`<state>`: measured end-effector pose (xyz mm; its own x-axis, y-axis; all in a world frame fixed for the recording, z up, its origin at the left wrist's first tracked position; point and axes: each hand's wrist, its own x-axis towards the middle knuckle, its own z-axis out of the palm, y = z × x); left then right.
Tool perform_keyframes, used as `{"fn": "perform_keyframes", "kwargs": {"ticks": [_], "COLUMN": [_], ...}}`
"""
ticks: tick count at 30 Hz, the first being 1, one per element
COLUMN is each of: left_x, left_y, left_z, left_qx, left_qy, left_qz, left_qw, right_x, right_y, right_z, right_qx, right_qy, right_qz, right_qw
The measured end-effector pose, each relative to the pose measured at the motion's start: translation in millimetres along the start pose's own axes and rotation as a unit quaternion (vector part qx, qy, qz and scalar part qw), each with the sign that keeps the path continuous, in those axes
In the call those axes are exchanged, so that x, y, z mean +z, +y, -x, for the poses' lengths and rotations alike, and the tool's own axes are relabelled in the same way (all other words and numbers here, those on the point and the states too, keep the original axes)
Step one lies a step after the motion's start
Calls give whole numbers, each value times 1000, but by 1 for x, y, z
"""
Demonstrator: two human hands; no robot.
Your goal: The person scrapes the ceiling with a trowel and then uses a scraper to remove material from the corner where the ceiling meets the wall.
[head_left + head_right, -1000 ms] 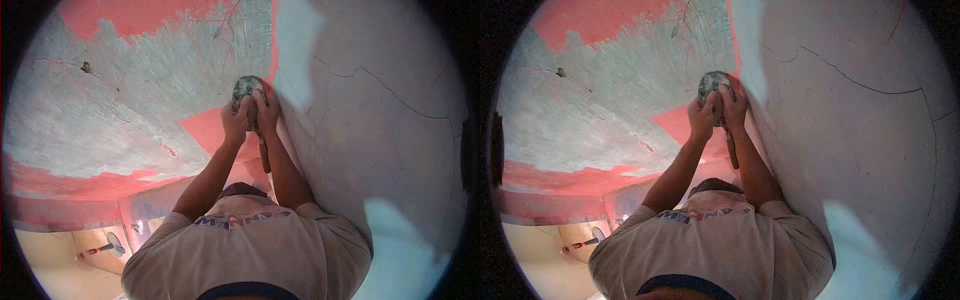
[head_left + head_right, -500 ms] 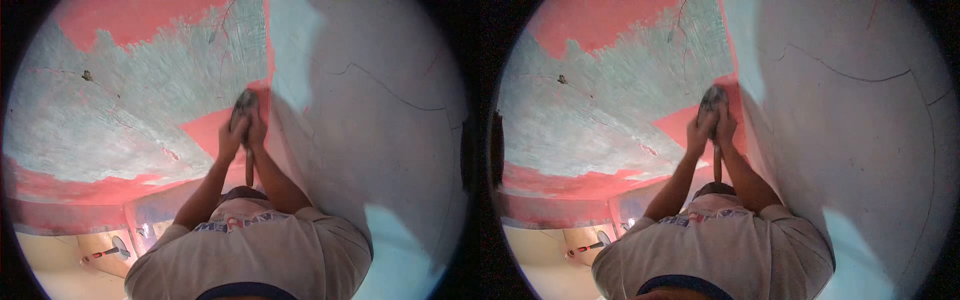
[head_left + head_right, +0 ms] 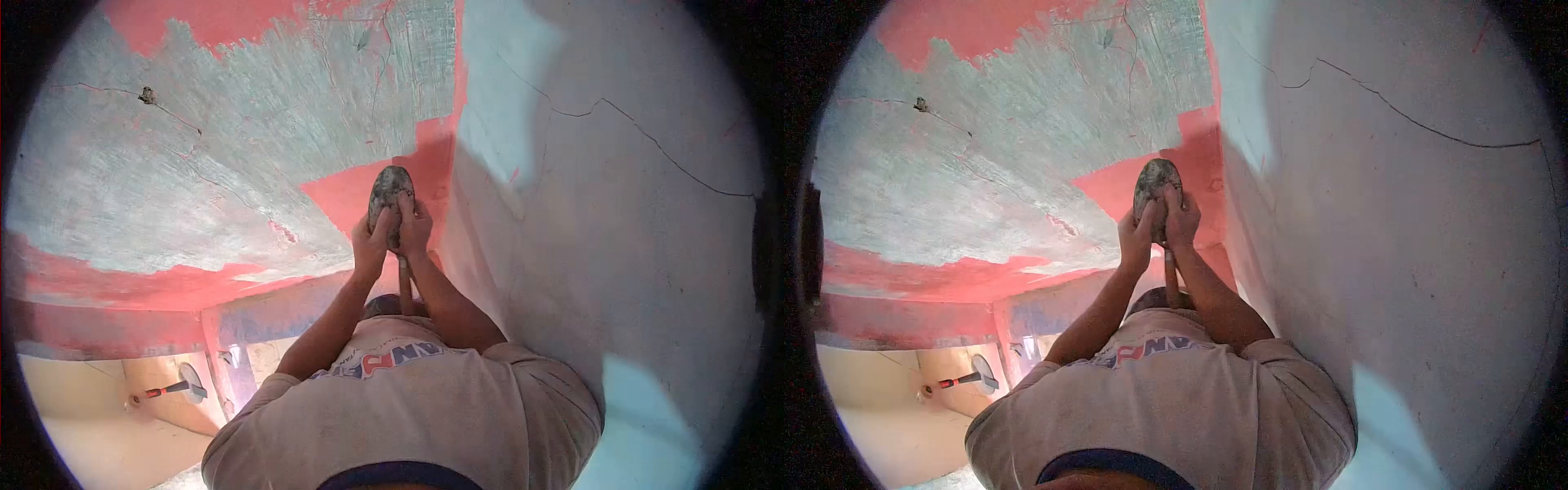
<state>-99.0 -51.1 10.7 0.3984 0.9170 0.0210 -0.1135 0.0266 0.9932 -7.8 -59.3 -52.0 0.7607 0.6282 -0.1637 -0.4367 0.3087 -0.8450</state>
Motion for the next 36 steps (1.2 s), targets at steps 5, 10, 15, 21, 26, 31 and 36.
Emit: {"fn": "perform_keyframes", "kwargs": {"ticks": [5, 10, 15, 21, 26, 31, 36], "left_x": [26, 38, 41, 59, 49, 59, 50], "left_y": [-7, 1, -2, -31, -48, -53, -68], "left_z": [-40, -46, -52, -65, -70, -72, -62], "left_qx": [-64, -58, -79, -89, -76, -26, -23], "left_qy": [-39, -17, -19, -17, -70, -43, -20], "left_qz": [59, 157, 158, 201, 111, 46, 26], "left_qw": [995, 986, 984, 975, 988, 998, 999], "right_x": [-18, -45, -44, -60, -56, -52, -59], "right_y": [-41, -38, -28, -8, -17, -25, -8], "right_z": [-2, -15, -24, -65, -65, -68, -60], "right_qx": [-26, 24, -11, -125, -67, -102, -52], "right_qy": [-18, -96, -77, -76, -80, -35, 2], "right_qz": [-2, 5, -3, 63, -5, 109, 129], "right_qw": [999, 995, 997, 987, 995, 988, 990]}}
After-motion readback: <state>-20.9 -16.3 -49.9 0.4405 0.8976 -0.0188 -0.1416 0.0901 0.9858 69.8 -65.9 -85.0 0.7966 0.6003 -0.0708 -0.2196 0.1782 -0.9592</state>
